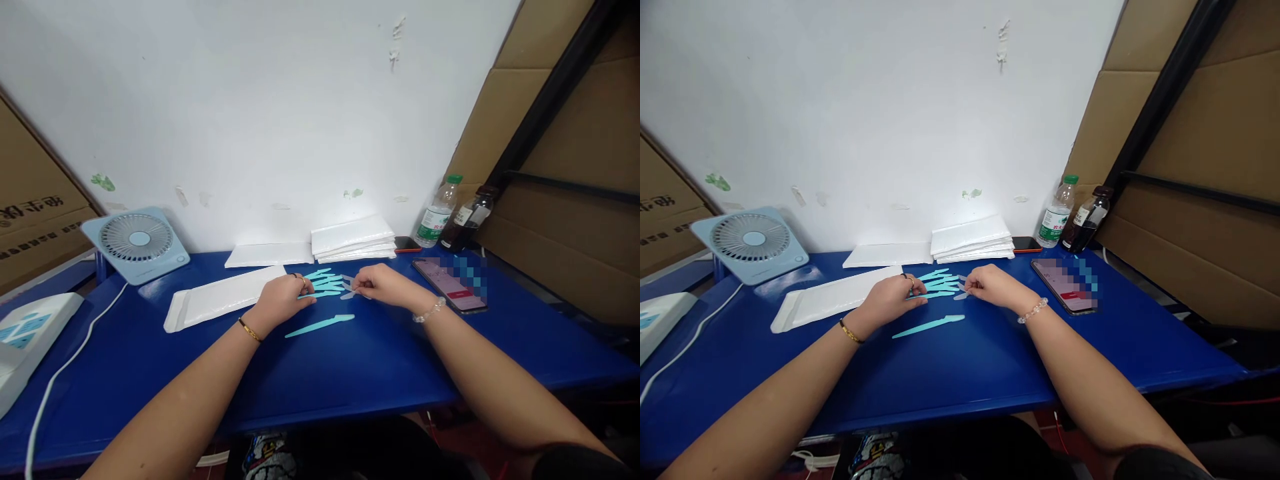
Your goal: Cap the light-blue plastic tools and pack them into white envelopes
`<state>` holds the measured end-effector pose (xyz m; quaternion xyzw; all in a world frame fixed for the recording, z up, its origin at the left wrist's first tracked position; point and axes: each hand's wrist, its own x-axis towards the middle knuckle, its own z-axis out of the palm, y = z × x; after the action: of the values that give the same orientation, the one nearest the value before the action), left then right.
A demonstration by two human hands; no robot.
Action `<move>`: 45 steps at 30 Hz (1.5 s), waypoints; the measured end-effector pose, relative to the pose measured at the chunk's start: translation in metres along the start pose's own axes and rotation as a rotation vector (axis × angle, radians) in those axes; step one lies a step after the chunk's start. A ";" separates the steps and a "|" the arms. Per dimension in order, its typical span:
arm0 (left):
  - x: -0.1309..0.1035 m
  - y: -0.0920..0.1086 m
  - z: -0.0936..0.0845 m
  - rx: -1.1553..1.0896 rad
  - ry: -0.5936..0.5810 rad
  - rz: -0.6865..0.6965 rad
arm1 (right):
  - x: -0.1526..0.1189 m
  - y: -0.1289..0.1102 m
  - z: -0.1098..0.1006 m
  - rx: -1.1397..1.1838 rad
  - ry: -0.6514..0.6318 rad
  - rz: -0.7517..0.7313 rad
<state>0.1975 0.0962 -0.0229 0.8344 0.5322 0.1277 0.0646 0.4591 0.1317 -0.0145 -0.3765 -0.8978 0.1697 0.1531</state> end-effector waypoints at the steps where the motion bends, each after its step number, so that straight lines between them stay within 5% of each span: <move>1: 0.001 -0.002 0.001 0.033 0.013 -0.004 | 0.001 0.002 0.001 -0.026 0.003 0.001; 17: -0.001 0.000 0.001 -0.118 -0.131 -0.065 | 0.002 -0.020 0.010 -0.078 -0.175 -0.006; 26: 0.003 -0.012 0.002 -0.416 -0.130 -0.107 | -0.002 -0.004 0.001 -0.036 -0.044 0.027; 30: 0.003 -0.015 0.002 -0.451 -0.147 -0.099 | -0.001 0.002 0.003 0.117 0.006 0.024; 36: 0.004 -0.018 0.001 -0.474 -0.141 -0.082 | 0.005 0.011 0.004 0.735 0.128 0.241; 45: 0.004 -0.019 0.002 -0.509 -0.148 -0.083 | 0.008 0.006 0.011 0.877 0.080 0.227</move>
<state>0.1830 0.1082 -0.0286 0.7760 0.5105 0.1933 0.3162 0.4528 0.1398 -0.0261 -0.3783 -0.6874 0.5352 0.3129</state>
